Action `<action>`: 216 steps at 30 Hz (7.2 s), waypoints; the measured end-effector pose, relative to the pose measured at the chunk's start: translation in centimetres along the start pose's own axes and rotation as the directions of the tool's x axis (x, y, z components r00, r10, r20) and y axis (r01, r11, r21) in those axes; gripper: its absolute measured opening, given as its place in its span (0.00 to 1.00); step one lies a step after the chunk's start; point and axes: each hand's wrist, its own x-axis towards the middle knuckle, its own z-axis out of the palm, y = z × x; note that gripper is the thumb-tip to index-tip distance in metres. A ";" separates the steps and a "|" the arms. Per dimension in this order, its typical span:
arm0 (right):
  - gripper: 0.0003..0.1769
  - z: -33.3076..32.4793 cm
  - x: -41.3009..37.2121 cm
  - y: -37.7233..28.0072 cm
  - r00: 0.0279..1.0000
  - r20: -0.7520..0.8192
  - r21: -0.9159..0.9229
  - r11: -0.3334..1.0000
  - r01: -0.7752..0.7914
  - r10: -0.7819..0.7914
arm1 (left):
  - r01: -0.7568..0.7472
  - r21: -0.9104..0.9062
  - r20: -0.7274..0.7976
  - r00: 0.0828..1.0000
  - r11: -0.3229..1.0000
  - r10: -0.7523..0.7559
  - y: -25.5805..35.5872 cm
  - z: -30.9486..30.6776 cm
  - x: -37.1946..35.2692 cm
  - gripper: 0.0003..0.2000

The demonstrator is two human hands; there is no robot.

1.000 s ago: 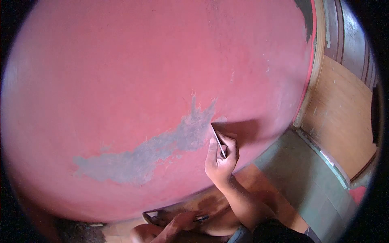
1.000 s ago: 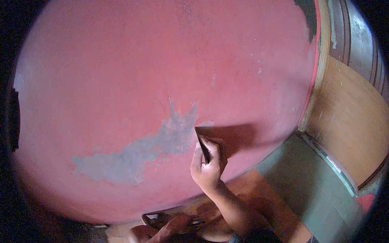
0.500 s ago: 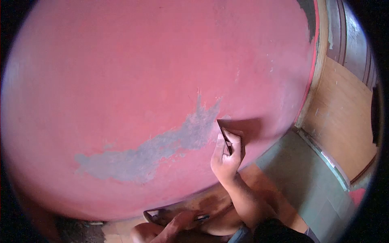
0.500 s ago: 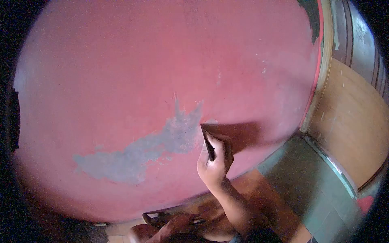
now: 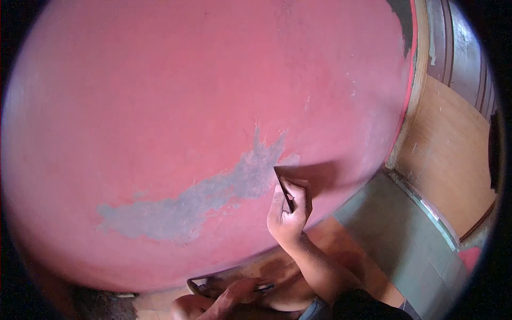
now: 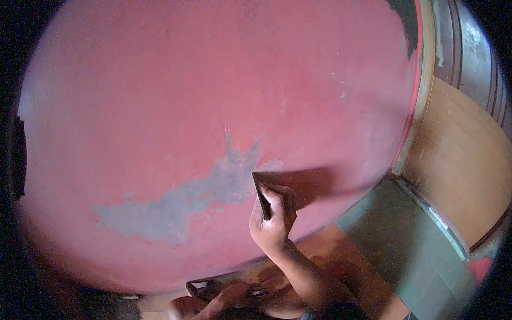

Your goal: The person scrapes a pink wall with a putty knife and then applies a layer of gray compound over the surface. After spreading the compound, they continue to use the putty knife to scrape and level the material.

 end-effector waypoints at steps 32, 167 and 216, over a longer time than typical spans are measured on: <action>0.14 -1.5 2.7 -1.0 0.802 0.007 0.348 0.751 -0.562 0.597 | -0.133 0.000 -0.043 0.990 0.991 0.133 -1.5 1.2 0.3 0.31; 0.16 -0.6 1.6 1.1 0.999 0.012 -0.026 0.999 -0.037 0.037 | -0.020 0.046 0.138 0.990 0.999 0.014 2.6 -3.0 -0.1 0.34; 0.09 -0.8 1.1 1.1 0.991 0.026 0.001 0.992 -0.129 0.129 | -0.025 -0.038 0.058 0.998 0.999 0.027 -2.8 2.1 2.5 0.37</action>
